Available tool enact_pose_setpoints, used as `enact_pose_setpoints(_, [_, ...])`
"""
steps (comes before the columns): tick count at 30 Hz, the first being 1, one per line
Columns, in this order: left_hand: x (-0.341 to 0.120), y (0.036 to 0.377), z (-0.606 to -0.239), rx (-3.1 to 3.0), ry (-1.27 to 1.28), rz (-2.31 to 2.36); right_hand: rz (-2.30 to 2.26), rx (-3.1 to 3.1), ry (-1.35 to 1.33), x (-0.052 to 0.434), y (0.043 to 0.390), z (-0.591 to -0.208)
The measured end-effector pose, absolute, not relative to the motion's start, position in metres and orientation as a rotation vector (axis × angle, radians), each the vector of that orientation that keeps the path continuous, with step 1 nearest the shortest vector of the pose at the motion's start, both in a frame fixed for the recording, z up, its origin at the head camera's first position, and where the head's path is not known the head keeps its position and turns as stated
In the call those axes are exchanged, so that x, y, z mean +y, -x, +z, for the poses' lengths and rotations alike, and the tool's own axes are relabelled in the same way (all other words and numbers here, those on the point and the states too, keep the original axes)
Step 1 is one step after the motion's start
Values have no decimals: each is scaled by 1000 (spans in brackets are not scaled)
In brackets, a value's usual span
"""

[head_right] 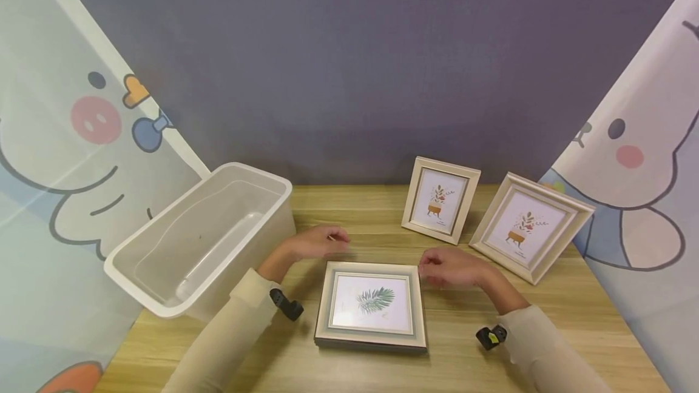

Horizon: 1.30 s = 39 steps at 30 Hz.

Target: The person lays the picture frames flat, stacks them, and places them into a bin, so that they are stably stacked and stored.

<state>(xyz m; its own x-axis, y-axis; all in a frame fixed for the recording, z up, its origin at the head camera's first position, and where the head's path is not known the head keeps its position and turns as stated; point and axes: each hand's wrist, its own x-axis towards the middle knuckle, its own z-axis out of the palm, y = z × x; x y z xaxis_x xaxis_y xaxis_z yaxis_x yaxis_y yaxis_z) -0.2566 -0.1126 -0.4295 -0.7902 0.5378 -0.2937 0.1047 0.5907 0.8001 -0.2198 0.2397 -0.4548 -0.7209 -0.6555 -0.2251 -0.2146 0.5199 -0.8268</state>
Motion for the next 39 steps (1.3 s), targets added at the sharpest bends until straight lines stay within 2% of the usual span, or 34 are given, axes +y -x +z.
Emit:
enact_pose_setpoints(5, [-103, 261, -428, 2374, -511, 1072, -1254, 2402, 701, 239, 224, -447])
enact_pose_setpoints(13, [-78, 271, -427, 2338, -508, 1159, -1166, 2805, 588, 239, 231, -421])
enact_pose_setpoints(26, [-34, 296, -420, 2350, -446, 1277, -1244, 3033, 487, 239, 247, -402])
enact_pose_setpoints(39, [8, 320, -438, 2541, -331, 1273, -966, 3285, 708, 239, 269, -389])
